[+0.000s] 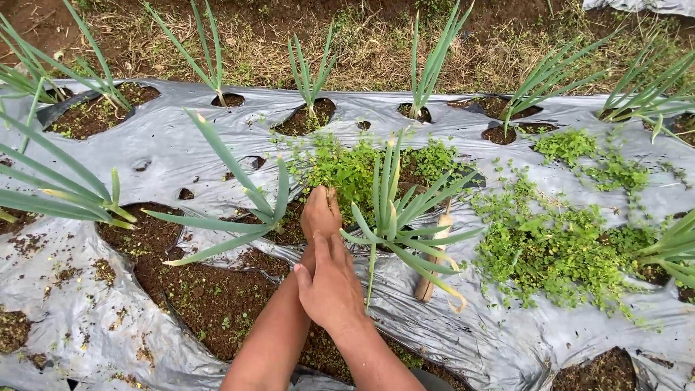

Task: The person uses a small hand hoe to loosen the soil and remove weeds from around the base of onion plants. They also pull weeds by hand and clear the area between the plants.

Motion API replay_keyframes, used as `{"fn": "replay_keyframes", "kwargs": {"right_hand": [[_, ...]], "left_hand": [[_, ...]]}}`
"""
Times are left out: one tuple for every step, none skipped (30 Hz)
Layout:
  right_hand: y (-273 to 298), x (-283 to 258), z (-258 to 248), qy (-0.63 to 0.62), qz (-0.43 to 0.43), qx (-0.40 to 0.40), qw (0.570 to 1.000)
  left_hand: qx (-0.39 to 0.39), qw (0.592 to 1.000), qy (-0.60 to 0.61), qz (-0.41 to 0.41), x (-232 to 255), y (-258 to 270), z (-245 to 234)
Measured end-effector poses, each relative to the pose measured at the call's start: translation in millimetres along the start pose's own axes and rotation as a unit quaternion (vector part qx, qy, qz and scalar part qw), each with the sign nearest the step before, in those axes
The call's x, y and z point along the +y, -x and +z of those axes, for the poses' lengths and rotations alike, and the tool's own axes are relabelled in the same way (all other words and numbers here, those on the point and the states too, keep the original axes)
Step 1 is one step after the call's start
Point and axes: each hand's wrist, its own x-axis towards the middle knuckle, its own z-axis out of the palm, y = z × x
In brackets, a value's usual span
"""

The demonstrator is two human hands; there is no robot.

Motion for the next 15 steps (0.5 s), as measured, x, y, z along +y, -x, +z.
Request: {"fn": "replay_keyframes", "kwargs": {"right_hand": [[-1, 2, 1, -0.001, -0.009, 0.0, 1.0], [0, 2, 1, -0.002, -0.008, 0.0, 1.0], [0, 2, 1, -0.006, -0.017, 0.003, 1.0], [0, 2, 0, -0.008, -0.026, 0.008, 1.0], [0, 0, -1, -0.007, -0.025, 0.008, 1.0], [1, -1, -1, -0.005, -0.019, 0.001, 1.0], [2, -1, -1, -0.003, -0.013, -0.006, 1.0], [0, 2, 2, -0.002, -0.01, -0.007, 1.0], [-2, 5, 4, -0.005, -0.032, 0.016, 0.999], [-5, 8, 6, -0.007, -0.054, 0.038, 0.998], [-5, 10, 5, -0.004, -0.052, 0.038, 0.998], [-5, 11, 5, -0.002, -0.053, 0.039, 0.998], [-4, 11, 4, 0.0, -0.054, 0.039, 0.998], [-4, 13, 4, 0.001, -0.052, 0.039, 0.998], [-4, 14, 4, 0.013, -0.065, 0.042, 0.997]], "left_hand": [[-0.053, 0.998, -0.042, -0.002, 10, -2, -11], [-0.054, 0.998, -0.042, -0.002, 15, -5, -15], [-0.087, 0.99, -0.087, 0.072, 19, -8, -20], [-0.118, 0.974, -0.129, 0.146, 25, -12, -23], [-0.119, 0.974, -0.128, 0.146, 33, -15, -24], [-0.145, 0.957, -0.2, 0.153, 39, -15, -26], [-0.171, 0.934, -0.271, 0.159, 46, -16, -28], [-0.173, 0.934, -0.269, 0.158, 46, -18, -23], [-0.186, 0.928, -0.278, 0.163, 46, -21, -19], [-0.198, 0.923, -0.285, 0.168, 48, -24, -14], [-0.199, 0.924, -0.282, 0.167, 45, -23, -8], [-0.192, 0.922, -0.286, 0.179, 42, -24, -1], [-0.185, 0.919, -0.29, 0.19, 39, -25, 5], [-0.186, 0.92, -0.289, 0.19, 35, -23, 14], [-0.174, 0.923, -0.281, 0.198, 31, -21, 24]]}}
